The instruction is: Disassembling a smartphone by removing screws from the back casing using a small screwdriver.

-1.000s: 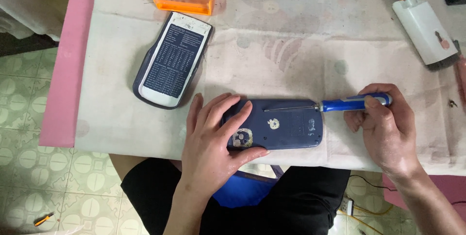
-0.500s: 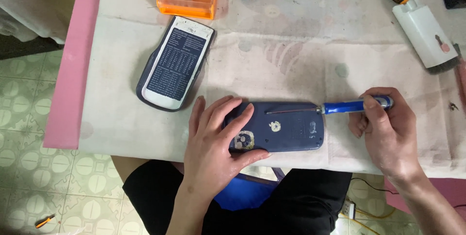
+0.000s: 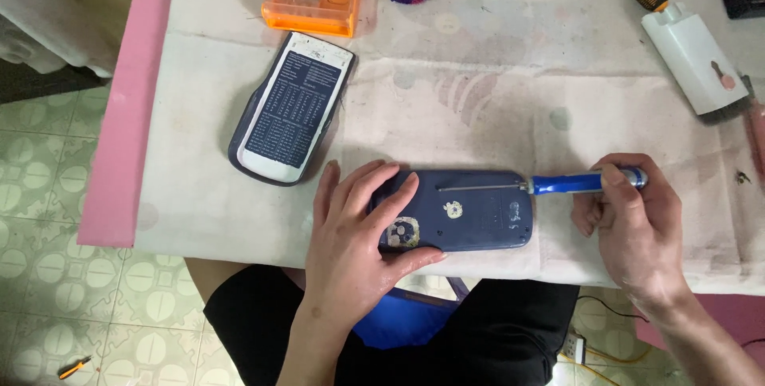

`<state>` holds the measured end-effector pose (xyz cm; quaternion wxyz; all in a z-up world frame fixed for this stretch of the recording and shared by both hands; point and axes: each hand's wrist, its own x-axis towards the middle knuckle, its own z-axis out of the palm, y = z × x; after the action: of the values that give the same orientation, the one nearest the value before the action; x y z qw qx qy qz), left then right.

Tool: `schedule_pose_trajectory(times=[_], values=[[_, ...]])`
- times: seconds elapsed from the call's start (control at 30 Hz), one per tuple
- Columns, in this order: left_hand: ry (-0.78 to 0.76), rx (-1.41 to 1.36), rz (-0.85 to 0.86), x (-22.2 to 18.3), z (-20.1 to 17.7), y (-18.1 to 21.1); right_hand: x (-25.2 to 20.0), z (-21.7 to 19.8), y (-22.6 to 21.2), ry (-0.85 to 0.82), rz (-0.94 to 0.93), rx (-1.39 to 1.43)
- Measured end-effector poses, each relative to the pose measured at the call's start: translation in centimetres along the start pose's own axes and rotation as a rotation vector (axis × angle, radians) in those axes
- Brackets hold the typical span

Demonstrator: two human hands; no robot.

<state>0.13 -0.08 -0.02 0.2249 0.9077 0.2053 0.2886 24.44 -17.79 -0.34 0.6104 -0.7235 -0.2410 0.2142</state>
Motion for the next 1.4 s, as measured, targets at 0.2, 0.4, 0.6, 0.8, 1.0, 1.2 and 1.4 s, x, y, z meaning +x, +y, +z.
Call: schedule_pose_trajectory(times=[0.2, 0.4, 0.6, 0.8, 1.0, 1.2, 1.4], values=[[0.010, -0.002, 0.002, -0.1, 0.1, 0.0, 0.5, -0.7, 1.4, -0.011, 0.021, 0.145], [0.004, 0.006, 0.000, 0.0, 0.0, 0.0, 0.1, -0.1, -0.3, -0.044, -0.029, 0.005], [0.007, -0.002, -0.002, 0.1, 0.0, 0.0, 0.4, -0.6, 1.0, -0.033, -0.012, 0.105], [-0.006, 0.001, -0.006, 0.1, 0.0, 0.1, 0.2, -0.1, 0.4, -0.050, -0.051, 0.085], [0.002, -0.002, -0.004, 0.1, 0.1, 0.1, 0.8, -2.4, 1.4, 0.150, -0.061, 0.187], [0.006, 0.004, 0.005, 0.0, 0.1, 0.0, 7.0, -3.6, 1.3, 0.236, -0.331, 0.322], [0.009, 0.011, -0.007, 0.0, -0.1, 0.2, 6.3, 11.4, -9.8, -0.019, -0.890, 0.109]])
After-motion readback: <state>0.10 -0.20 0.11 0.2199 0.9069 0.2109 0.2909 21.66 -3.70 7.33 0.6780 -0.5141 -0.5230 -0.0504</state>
